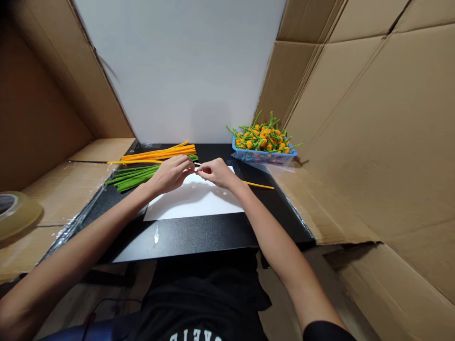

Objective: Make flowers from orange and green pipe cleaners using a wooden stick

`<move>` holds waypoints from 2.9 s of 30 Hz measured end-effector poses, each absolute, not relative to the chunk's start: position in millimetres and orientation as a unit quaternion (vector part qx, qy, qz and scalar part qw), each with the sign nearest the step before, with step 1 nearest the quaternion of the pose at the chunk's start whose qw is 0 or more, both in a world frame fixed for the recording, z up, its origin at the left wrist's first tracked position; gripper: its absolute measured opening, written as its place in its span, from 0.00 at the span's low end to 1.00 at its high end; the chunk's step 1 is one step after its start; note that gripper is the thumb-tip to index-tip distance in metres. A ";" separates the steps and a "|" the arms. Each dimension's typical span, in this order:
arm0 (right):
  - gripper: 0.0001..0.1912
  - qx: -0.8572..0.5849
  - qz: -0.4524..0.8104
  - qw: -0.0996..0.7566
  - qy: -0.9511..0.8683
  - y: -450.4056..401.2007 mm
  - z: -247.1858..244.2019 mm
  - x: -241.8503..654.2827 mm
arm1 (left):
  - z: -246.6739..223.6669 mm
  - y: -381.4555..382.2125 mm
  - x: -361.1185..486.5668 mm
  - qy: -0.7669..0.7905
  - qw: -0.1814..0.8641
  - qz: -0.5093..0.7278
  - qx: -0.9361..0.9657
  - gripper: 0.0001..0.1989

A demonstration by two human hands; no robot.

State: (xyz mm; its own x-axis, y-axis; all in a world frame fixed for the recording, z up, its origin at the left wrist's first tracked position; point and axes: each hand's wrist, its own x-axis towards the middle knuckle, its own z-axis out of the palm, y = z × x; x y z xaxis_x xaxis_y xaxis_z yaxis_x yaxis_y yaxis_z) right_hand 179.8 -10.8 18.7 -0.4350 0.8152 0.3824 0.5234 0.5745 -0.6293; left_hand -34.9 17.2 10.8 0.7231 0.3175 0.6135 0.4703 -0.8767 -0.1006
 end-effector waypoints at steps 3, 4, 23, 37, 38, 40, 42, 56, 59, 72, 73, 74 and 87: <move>0.12 -0.400 0.205 0.334 -0.829 -12.0 21.0 180.6 | 10.8 17.1 -35.0 -0.214 0.118 -0.299 -0.922 0.09; 0.11 -0.398 0.201 0.330 -0.832 -12.5 22.0 180.9 | 11.3 16.9 -34.9 -0.212 0.116 -0.296 -0.924 0.09; 0.13 -0.380 0.332 0.320 -0.802 -18.2 30.7 184.4 | 22.2 12.9 -36.6 -0.187 0.014 -0.313 -0.931 0.13; 0.13 -0.387 0.333 0.330 -0.794 -19.6 27.0 180.0 | 28.3 13.3 -37.0 -0.198 -0.042 -0.297 -0.933 0.10; 0.13 -0.389 0.328 0.332 -0.794 -19.9 26.9 179.5 | 28.2 13.5 -37.0 -0.200 -0.046 -0.298 -0.932 0.09; 0.13 -0.391 0.308 0.335 -0.800 -20.4 26.9 178.3 | 28.0 13.9 -37.1 -0.208 -0.050 -0.297 -0.931 0.09; 0.12 -0.389 0.272 0.335 -0.814 -20.5 27.0 177.0 | 28.1 14.0 -37.2 -0.216 -0.055 -0.293 -0.930 0.09; 0.08 -0.401 0.134 0.348 -0.837 -22.4 22.5 167.4 | 29.7 14.2 -36.7 -0.265 -0.072 -0.282 -0.919 0.09; 0.08 -0.395 0.098 0.337 -0.849 -22.9 21.8 165.6 | 30.3 13.7 -36.9 -0.274 -0.071 -0.281 -0.917 0.10; 0.11 -0.341 -0.127 0.267 -0.892 -22.3 13.5 165.2 | 37.2 16.9 -36.9 -0.313 -0.171 -0.270 -0.894 0.07; 0.11 -0.337 -0.136 0.265 -0.893 -22.3 13.4 165.2 | 38.3 17.1 -37.1 -0.320 -0.186 -0.267 -0.890 0.07; 0.12 -0.336 -0.141 0.263 -0.893 -22.2 13.4 165.0 | 39.2 17.2 -37.4 -0.326 -0.198 -0.264 -0.886 0.07; 0.10 -0.404 0.071 0.349 -0.843 -12.8 9.6 173.8 | 23.6 11.4 -34.1 -0.270 0.054 -0.286 -0.918 0.11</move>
State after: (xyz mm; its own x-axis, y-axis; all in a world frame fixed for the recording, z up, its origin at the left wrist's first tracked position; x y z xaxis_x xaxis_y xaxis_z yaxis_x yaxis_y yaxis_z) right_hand 173.8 -12.8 9.6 -0.4308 0.7300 0.5305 0.6309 0.6640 -0.4014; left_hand -34.1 11.4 23.6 0.6907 0.4652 0.5536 0.5266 -0.8483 0.0559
